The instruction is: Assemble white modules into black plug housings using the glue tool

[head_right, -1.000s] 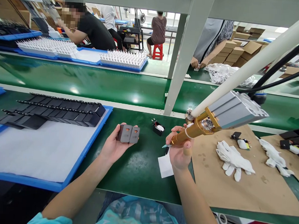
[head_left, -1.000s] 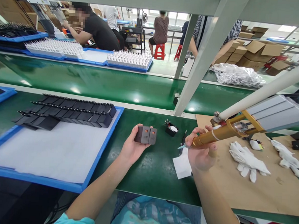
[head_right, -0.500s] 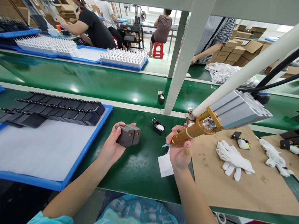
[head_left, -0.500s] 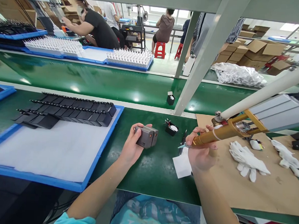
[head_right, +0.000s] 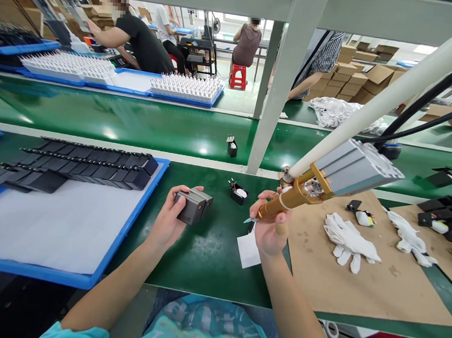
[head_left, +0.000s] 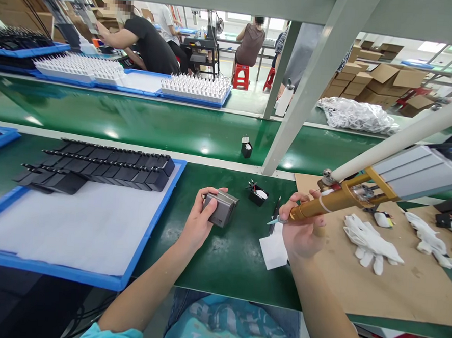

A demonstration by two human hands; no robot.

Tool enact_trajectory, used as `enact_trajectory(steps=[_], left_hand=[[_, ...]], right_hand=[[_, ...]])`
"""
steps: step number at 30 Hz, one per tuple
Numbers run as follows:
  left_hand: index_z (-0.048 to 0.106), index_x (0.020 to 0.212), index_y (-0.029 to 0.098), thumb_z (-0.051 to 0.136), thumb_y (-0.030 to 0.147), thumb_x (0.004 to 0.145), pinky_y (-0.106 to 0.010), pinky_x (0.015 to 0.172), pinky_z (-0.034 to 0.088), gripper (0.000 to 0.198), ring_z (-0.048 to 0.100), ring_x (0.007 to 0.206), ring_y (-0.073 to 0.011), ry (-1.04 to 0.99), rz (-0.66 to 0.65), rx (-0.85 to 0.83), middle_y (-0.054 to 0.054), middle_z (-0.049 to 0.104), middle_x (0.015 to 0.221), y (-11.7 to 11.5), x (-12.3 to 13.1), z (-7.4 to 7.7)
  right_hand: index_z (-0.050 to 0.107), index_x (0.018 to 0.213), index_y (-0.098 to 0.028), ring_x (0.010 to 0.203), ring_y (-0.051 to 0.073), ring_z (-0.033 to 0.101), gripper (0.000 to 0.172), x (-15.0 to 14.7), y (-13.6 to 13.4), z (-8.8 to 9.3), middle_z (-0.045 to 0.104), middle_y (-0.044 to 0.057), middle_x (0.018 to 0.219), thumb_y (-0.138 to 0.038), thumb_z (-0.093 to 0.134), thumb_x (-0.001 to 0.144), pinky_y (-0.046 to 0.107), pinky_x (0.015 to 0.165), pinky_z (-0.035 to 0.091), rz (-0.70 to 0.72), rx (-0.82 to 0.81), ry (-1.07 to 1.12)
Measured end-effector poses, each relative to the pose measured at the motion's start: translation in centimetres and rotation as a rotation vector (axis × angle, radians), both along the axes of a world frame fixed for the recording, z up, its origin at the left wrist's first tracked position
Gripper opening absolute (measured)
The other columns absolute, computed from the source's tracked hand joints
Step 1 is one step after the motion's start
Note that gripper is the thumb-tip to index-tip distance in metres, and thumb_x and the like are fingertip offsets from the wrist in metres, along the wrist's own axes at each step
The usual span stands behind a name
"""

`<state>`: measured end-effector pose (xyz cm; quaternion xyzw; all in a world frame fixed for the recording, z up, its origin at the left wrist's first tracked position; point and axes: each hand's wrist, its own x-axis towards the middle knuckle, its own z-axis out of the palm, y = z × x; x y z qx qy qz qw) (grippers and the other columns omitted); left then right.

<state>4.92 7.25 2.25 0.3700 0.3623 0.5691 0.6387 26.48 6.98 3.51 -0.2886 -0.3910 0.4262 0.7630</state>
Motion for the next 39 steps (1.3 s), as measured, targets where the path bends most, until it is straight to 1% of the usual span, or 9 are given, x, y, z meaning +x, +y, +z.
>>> enact_trajectory(steps=[5, 9, 15, 19, 25, 28, 32, 35, 39], left_hand=[[0.051, 0.109, 0.026, 0.056, 0.042, 0.09, -0.032, 0.087, 0.05, 0.025, 0.056, 0.114, -0.0224, 0.55, 0.023, 0.207, -0.008, 0.049, 0.137, -2.2, -2.3, 0.8], [0.051, 0.111, 0.026, 0.054, 0.043, 0.089, -0.042, 0.101, 0.042, 0.028, 0.051, 0.122, -0.0265, 1.037, 0.249, 0.286, -0.009, 0.05, 0.134, -3.6, -8.7, 1.3], [0.055, 0.101, 0.02, 0.05, 0.05, 0.084, -0.053, 0.1, 0.042, 0.035, 0.054, 0.11, -0.0345, 1.616, 0.463, 0.298, -0.012, 0.06, 0.105, 1.4, -20.6, -0.6], [0.055, 0.104, 0.017, 0.047, 0.047, 0.084, -0.055, 0.101, 0.042, 0.036, 0.047, 0.122, -0.0372, 1.752, 0.511, 0.364, -0.015, 0.055, 0.113, 3.2, -23.2, -2.8], [0.051, 0.12, 0.016, 0.057, 0.054, 0.081, -0.067, 0.102, 0.036, 0.055, 0.037, 0.132, -0.0452, 1.791, 0.86, 0.559, -0.022, 0.044, 0.133, 3.4, -20.7, -0.2], [0.048, 0.125, 0.015, 0.058, 0.052, 0.081, -0.059, 0.111, 0.03, 0.058, 0.04, 0.132, -0.0388, 1.633, 0.655, 0.64, -0.019, 0.05, 0.129, 7.5, -16.8, 2.2], [0.036, 0.135, 0.019, 0.076, 0.042, 0.068, -0.048, 0.111, 0.033, 0.082, 0.042, 0.132, -0.0338, 1.328, 0.232, 0.289, -0.017, 0.046, 0.14, 16.4, -9.5, 1.8], [0.033, 0.134, 0.015, 0.079, 0.039, 0.065, -0.044, 0.097, 0.046, 0.087, 0.06, 0.113, -0.0321, 1.264, 0.18, 0.163, -0.021, 0.057, 0.128, 22.0, -4.7, 0.0], [0.025, 0.137, 0.013, 0.079, 0.035, 0.067, -0.044, 0.097, 0.046, 0.092, 0.061, 0.115, -0.0313, 1.204, 0.2, 0.107, -0.024, 0.057, 0.128, 25.1, -1.8, -0.9]], right_hand=[[0.056, 0.114, -0.03, 0.052, 0.011, 0.054, 0.04, 0.1, 0.2, -0.3, 0.058, 0.0, 0.094, -0.051, 0.06, 0.08, 0.029, 0.051, 0.037, 0.03, 0.025, 0.034], [0.055, 0.115, -0.031, 0.053, 0.012, 0.054, 0.04, 0.2, 0.3, -0.6, 0.058, 0.0, 0.095, -0.052, 0.058, 0.082, 0.029, 0.052, 0.038, 0.045, 0.03, 0.041], [0.053, 0.113, -0.03, 0.055, 0.012, 0.054, 0.038, 0.0, 0.3, -0.6, 0.058, 0.001, 0.094, -0.052, 0.059, 0.082, 0.029, 0.054, 0.038, 0.038, 0.021, 0.036], [0.052, 0.113, -0.029, 0.055, 0.012, 0.055, 0.039, 0.0, 0.3, -0.6, 0.059, 0.001, 0.094, -0.051, 0.06, 0.081, 0.029, 0.055, 0.039, 0.049, 0.027, 0.039], [0.053, 0.109, -0.028, 0.057, 0.011, 0.057, 0.033, 0.0, 0.3, -0.6, 0.061, 0.001, 0.094, -0.049, 0.059, 0.084, 0.028, 0.056, 0.039, 0.055, 0.042, 0.064], [0.052, 0.107, -0.028, 0.057, 0.011, 0.057, 0.032, -0.1, 0.2, -0.5, 0.06, 0.001, 0.095, -0.049, 0.058, 0.084, 0.028, 0.056, 0.039, 0.058, 0.047, 0.063], [0.051, 0.107, -0.028, 0.057, 0.011, 0.057, 0.033, -0.2, 0.1, -0.5, 0.06, 0.001, 0.097, -0.051, 0.058, 0.084, 0.028, 0.055, 0.039, 0.067, 0.044, 0.054], [0.05, 0.104, -0.028, 0.058, 0.01, 0.057, 0.03, -0.4, 0.1, -0.9, 0.059, 0.001, 0.098, -0.05, 0.057, 0.085, 0.027, 0.055, 0.039, 0.077, 0.053, 0.052], [0.049, 0.105, -0.027, 0.06, 0.01, 0.056, 0.029, -0.7, 0.2, -1.5, 0.059, 0.002, 0.099, -0.049, 0.056, 0.087, 0.026, 0.055, 0.04, 0.105, 0.075, 0.069]])
